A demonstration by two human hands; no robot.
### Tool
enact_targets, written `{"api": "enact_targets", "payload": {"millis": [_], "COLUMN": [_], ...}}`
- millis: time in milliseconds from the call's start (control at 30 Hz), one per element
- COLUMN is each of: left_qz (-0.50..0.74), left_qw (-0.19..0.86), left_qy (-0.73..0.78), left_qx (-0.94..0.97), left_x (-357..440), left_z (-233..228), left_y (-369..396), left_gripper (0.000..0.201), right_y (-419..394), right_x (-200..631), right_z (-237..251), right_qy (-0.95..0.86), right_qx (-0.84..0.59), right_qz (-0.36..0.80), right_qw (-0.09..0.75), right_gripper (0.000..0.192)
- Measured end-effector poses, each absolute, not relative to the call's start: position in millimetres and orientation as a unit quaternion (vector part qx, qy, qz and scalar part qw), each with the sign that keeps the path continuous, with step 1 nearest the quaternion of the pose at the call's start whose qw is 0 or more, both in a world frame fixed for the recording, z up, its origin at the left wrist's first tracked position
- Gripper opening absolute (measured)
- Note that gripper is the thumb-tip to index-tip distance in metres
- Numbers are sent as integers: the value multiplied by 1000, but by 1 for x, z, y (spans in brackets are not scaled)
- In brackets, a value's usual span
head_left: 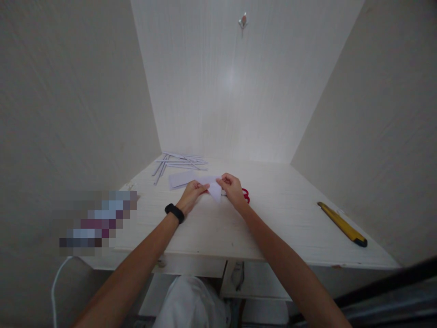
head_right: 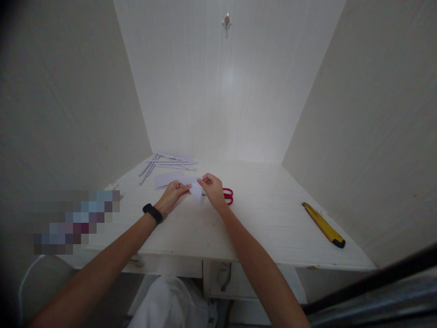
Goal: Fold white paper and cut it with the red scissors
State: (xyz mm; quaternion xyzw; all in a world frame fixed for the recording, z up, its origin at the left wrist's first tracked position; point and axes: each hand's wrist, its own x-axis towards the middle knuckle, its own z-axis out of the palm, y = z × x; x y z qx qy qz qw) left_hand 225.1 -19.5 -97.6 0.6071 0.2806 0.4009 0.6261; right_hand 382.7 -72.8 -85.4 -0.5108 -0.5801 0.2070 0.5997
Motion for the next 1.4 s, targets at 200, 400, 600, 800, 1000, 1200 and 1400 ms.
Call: {"api": "enact_targets", "payload": {"millis": [200,400,600,800,1000,1200,1400], "left_qz": [428,469,484,460,379,374,360], "left_qw": [656,630,609,613,617,610,615], "left_qy": [245,267,298,296,292,284,281], "left_qx": [571,559,554,570,625,639,643], "left_x": [229,223,220,222,224,226,228], "left_z": [-92,-89,-89,-93,-92,-90,-90], "left_y": [-24,-20,-14,-16,-22,-27,-29], "left_gripper": [24,19,30,30,19,26,26], "right_y": [-69,-71,-73,-73,-74,-74,-74], "right_x": [385,387,385,386,387,385,385], "right_z": [-90,-88,-87,-86,-83,-83,-83], "right_qy": [-588,-593,-599,-591,-569,-559,-554], "right_qx": [-522,-523,-513,-514,-524,-525,-520], "right_qz": [209,206,210,201,189,187,193], "right_qw": [582,576,577,589,605,614,621], "right_gripper": [17,18,20,23,21,20,21]}}
